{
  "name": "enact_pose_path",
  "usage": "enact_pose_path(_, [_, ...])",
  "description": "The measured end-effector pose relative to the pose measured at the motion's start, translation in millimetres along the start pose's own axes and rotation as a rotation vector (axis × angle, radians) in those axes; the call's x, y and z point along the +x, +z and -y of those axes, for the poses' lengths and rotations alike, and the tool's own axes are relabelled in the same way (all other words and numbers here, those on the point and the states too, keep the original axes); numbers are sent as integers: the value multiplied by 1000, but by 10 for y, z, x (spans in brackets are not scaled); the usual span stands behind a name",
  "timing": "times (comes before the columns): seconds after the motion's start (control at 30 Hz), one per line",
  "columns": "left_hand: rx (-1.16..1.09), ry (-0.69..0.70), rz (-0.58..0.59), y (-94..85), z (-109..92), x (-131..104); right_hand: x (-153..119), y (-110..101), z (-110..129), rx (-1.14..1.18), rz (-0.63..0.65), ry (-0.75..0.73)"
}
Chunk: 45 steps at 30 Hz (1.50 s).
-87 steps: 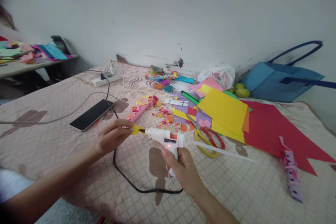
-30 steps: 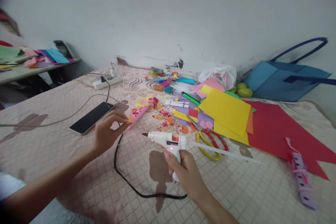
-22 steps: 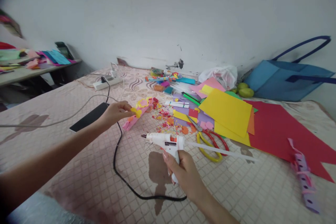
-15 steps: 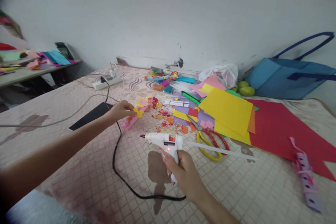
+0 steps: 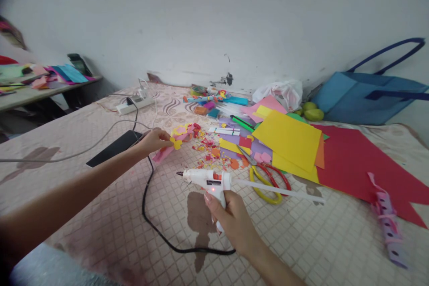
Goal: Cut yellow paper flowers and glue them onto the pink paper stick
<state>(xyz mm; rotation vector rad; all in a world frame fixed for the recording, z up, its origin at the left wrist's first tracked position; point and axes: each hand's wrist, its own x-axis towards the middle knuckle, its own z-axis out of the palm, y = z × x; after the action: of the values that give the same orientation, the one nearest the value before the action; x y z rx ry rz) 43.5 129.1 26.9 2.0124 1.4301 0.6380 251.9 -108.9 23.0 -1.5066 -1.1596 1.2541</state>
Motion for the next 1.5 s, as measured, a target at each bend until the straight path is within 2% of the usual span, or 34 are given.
enact_pose_path(0.23, [3, 14, -28, -22, 7, 136, 8, 6, -1, 4, 1, -2])
enact_pose_path(0.47, [65, 4, -33, 93, -89, 253, 3, -8, -17, -3, -1, 11])
enact_pose_path(0.8, [145, -47, 12, 94, -92, 218, -2, -25, -36, -28, 12, -35])
enact_pose_path(1.1, [242, 12, 51, 9, 28, 98, 4, -14, -28, -17, 11, -15])
enact_pose_path(1.5, [441, 46, 27, 37, -96, 13, 0, -16, -29, -29, 4, -32])
